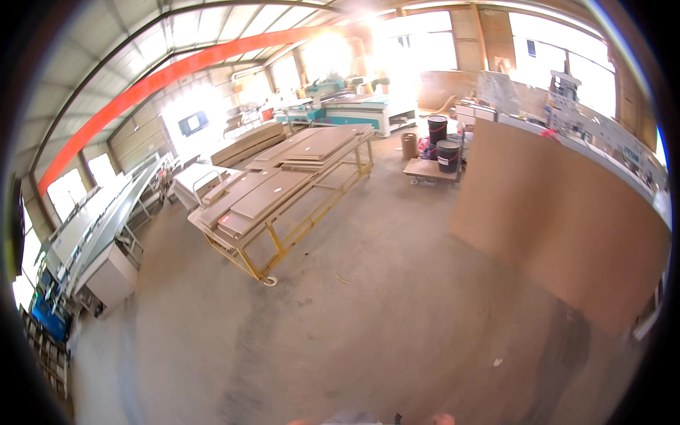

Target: The person sits on the floor, then stands and applies small white labels to various cut wooden pieces on a large workbench. They then pick up a large wooden frame and carry it to a stack of similar pieces.

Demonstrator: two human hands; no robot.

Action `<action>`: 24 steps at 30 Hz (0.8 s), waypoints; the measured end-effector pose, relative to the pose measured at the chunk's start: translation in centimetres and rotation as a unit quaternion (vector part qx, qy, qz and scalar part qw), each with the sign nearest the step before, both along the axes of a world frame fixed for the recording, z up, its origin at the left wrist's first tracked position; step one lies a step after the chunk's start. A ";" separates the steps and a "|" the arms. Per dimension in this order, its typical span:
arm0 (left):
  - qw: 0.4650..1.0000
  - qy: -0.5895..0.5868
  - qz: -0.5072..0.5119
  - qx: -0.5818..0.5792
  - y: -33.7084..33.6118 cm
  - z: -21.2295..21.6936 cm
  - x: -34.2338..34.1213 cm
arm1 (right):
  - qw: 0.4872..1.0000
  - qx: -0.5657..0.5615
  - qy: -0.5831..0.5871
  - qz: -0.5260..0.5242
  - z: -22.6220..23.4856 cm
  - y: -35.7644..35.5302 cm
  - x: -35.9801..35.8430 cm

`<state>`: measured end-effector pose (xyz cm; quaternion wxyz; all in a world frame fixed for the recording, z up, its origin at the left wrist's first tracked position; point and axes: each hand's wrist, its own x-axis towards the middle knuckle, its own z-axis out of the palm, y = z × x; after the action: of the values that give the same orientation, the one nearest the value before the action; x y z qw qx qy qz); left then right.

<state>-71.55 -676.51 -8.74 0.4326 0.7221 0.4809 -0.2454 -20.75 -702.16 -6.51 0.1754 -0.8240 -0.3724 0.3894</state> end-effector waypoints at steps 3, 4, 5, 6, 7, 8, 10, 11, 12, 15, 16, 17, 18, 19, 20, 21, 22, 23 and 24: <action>0.996 0.037 0.072 -0.049 4.0 0.1 1.9 | 0.913 0.173 0.193 -0.313 4.2 14.5 9.9; 0.993 0.044 0.093 -0.058 5.5 0.2 2.8 | 0.904 0.207 0.190 -0.323 5.5 18.9 13.3; 0.991 0.050 0.102 -0.066 7.5 -0.1 3.8 | 0.892 0.239 0.186 -0.336 6.3 22.3 16.2; 0.990 0.053 0.111 -0.066 9.8 -0.4 5.2 | 0.883 0.244 0.206 -0.344 6.6 25.3 18.5; 0.991 0.053 0.106 -0.061 12.6 -1.1 7.4 | 0.873 0.249 0.226 -0.354 7.3 27.8 20.8; 0.993 0.051 0.089 -0.056 16.4 -1.5 10.0 | 0.859 0.255 0.244 -0.371 7.7 30.3 23.2; 0.999 0.026 -0.006 -0.033 26.7 -3.2 18.2 | 0.832 0.251 0.254 -0.425 1.3 29.1 27.7; 0.997 0.003 -0.081 -0.006 31.6 -2.3 23.0 | 0.773 0.285 0.323 -0.466 -2.4 27.4 28.8; 0.988 -0.014 -0.148 0.033 36.2 -0.1 27.4 | 0.798 0.210 0.309 -0.473 -2.8 28.2 28.6; 0.986 -0.099 0.020 0.135 47.7 4.1 39.4 | 0.869 -0.061 0.235 -0.430 3.8 34.0 26.4; 0.976 -0.126 0.081 0.159 52.0 6.5 43.8 | 0.872 -0.082 0.235 -0.422 4.6 36.6 27.2; 0.965 -0.139 0.056 0.215 56.7 6.0 47.2 | 0.875 -0.096 0.242 -0.409 4.8 39.6 28.3; 0.974 -0.137 0.037 0.174 60.8 8.7 51.6 | 0.875 -0.106 0.240 -0.407 4.8 42.2 29.7; 0.982 -0.132 0.021 0.133 64.9 11.7 55.5 | 0.877 -0.112 0.239 -0.402 4.9 45.2 31.5; 0.976 -0.165 0.040 0.138 67.9 13.7 58.6 | 0.877 -0.113 0.240 -0.400 4.8 48.3 33.3; 0.968 -0.196 0.063 0.141 70.5 14.7 61.1 | 0.879 -0.118 0.238 -0.396 4.2 51.3 35.3; 0.959 -0.237 0.072 0.141 73.0 15.2 64.8 | 0.876 -0.112 0.236 -0.405 3.8 54.2 37.6; 0.951 -0.260 0.067 0.150 75.2 15.2 67.6 | 0.873 -0.100 0.233 -0.416 2.9 57.3 40.2; 0.943 -0.278 0.080 0.164 76.7 15.1 68.8 | 0.876 -0.092 0.233 -0.412 2.2 61.2 43.4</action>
<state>-2.72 -599.81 6.36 0.4427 0.7818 0.4314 0.0823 22.62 -641.01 -4.31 0.3253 -0.8008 0.0896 0.4948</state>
